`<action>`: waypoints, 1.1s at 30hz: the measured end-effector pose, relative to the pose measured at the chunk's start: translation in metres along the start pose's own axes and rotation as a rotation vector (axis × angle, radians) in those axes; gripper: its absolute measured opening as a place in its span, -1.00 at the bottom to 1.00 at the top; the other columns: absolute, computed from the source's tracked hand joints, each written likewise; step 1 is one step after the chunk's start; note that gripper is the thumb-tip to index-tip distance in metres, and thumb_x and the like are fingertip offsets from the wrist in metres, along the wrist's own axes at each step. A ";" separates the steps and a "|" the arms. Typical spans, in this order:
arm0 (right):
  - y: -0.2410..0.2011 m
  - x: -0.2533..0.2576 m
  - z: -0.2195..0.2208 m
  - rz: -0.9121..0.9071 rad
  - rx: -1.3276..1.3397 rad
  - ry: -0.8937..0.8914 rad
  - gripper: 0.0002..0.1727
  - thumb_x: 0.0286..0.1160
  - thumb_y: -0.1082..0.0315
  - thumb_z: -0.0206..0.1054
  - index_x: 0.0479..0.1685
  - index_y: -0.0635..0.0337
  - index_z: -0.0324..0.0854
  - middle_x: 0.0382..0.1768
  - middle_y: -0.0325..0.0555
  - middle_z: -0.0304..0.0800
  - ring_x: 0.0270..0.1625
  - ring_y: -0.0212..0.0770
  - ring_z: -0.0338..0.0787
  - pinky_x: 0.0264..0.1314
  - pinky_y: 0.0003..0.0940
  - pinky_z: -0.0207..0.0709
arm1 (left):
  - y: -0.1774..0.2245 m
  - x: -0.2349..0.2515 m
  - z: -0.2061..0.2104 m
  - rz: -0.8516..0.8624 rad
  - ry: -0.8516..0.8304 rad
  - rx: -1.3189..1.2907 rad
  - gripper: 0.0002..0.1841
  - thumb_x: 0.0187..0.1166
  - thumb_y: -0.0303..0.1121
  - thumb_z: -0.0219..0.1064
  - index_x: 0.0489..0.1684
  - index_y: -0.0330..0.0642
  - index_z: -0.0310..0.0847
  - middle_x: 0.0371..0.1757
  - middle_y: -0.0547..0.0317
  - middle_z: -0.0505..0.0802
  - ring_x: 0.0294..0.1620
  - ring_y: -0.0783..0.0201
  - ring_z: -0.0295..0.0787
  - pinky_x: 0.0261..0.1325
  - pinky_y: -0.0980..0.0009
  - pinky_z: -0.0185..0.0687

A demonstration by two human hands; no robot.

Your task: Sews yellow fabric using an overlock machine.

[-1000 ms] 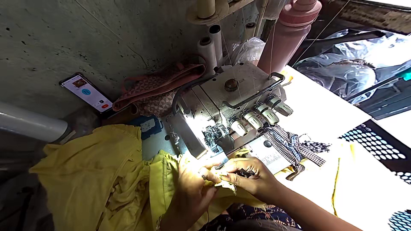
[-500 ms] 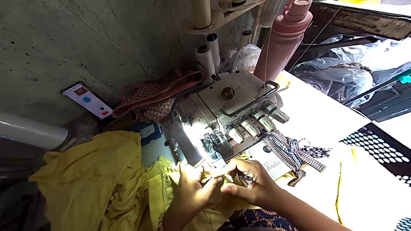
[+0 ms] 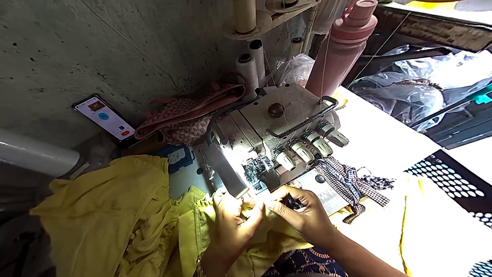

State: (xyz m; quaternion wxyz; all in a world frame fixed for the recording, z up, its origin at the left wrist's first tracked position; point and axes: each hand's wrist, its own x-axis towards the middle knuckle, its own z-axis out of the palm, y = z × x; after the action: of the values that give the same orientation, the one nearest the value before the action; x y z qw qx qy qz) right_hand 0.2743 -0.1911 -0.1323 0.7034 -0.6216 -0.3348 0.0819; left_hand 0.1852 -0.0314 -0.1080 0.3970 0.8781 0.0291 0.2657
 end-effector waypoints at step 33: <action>0.013 0.009 0.001 0.063 -0.193 0.081 -0.91 0.34 0.32 0.40 -0.43 0.11 0.70 -0.46 -0.45 0.67 -0.44 -0.78 0.50 -0.41 -0.88 0.33 | 0.003 -0.005 0.020 -0.278 0.122 0.391 -0.75 0.39 -0.11 0.18 -0.43 0.03 0.74 -0.10 0.20 0.76 0.28 0.06 0.57 0.47 -0.19 0.07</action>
State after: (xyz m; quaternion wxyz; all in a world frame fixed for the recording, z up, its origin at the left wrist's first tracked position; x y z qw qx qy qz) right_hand 0.2845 -0.1831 -0.1416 0.6502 -0.6996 -0.2928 0.0460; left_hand 0.1904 -0.0486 -0.1192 0.2500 0.9080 0.2245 0.2503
